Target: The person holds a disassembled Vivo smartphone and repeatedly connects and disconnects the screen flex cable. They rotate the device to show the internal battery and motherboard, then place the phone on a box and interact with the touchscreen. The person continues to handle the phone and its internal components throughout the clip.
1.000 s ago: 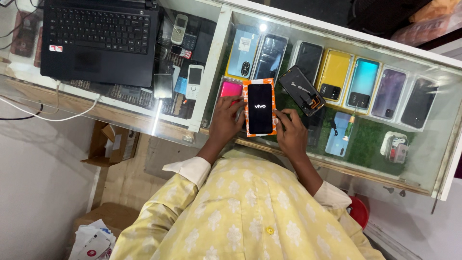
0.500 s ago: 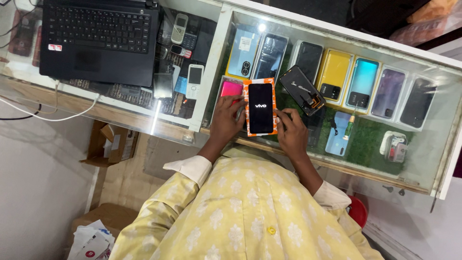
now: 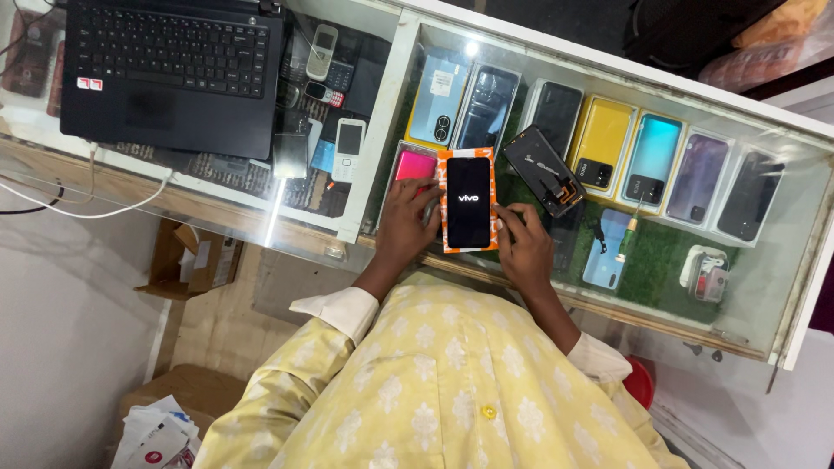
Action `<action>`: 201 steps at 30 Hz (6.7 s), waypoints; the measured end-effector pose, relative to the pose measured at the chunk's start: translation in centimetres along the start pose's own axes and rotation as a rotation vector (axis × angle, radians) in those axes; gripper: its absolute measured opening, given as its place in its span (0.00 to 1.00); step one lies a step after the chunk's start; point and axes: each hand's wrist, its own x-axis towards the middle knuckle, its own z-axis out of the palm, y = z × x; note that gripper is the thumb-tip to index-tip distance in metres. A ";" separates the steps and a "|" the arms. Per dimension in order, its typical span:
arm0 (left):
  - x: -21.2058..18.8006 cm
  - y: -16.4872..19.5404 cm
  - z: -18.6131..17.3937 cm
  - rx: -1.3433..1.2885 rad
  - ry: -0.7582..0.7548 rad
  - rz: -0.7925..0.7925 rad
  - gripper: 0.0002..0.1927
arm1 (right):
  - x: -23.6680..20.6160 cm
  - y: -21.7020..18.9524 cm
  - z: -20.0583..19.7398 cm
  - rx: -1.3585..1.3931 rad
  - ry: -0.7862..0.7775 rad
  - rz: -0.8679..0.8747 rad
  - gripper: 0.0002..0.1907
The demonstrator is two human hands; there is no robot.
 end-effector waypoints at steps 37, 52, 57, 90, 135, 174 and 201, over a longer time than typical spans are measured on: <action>-0.1 0.4 -0.1 -0.004 0.001 -0.023 0.14 | -0.1 0.1 0.0 0.002 -0.009 0.015 0.11; 0.0 0.6 -0.3 0.013 -0.016 -0.021 0.14 | 0.0 0.1 -0.1 -0.016 -0.007 0.012 0.11; 0.0 0.6 -0.2 0.019 -0.022 -0.030 0.14 | -0.2 0.2 0.0 -0.013 0.017 -0.010 0.11; 0.3 1.7 -0.4 0.053 -0.039 -0.037 0.14 | 0.1 -0.9 -1.0 -0.004 0.016 -0.015 0.13; 0.2 1.7 -0.7 0.004 -0.032 -0.041 0.13 | -0.4 -1.4 -1.1 -0.037 0.029 -0.039 0.15; -0.6 -0.2 0.2 0.057 -0.083 0.013 0.18 | 3.2 -0.5 -0.5 0.386 -0.123 0.301 0.11; -0.5 1.4 -0.2 0.056 -0.052 -0.002 0.18 | 1.3 -1.4 -0.8 0.209 0.077 -0.023 0.13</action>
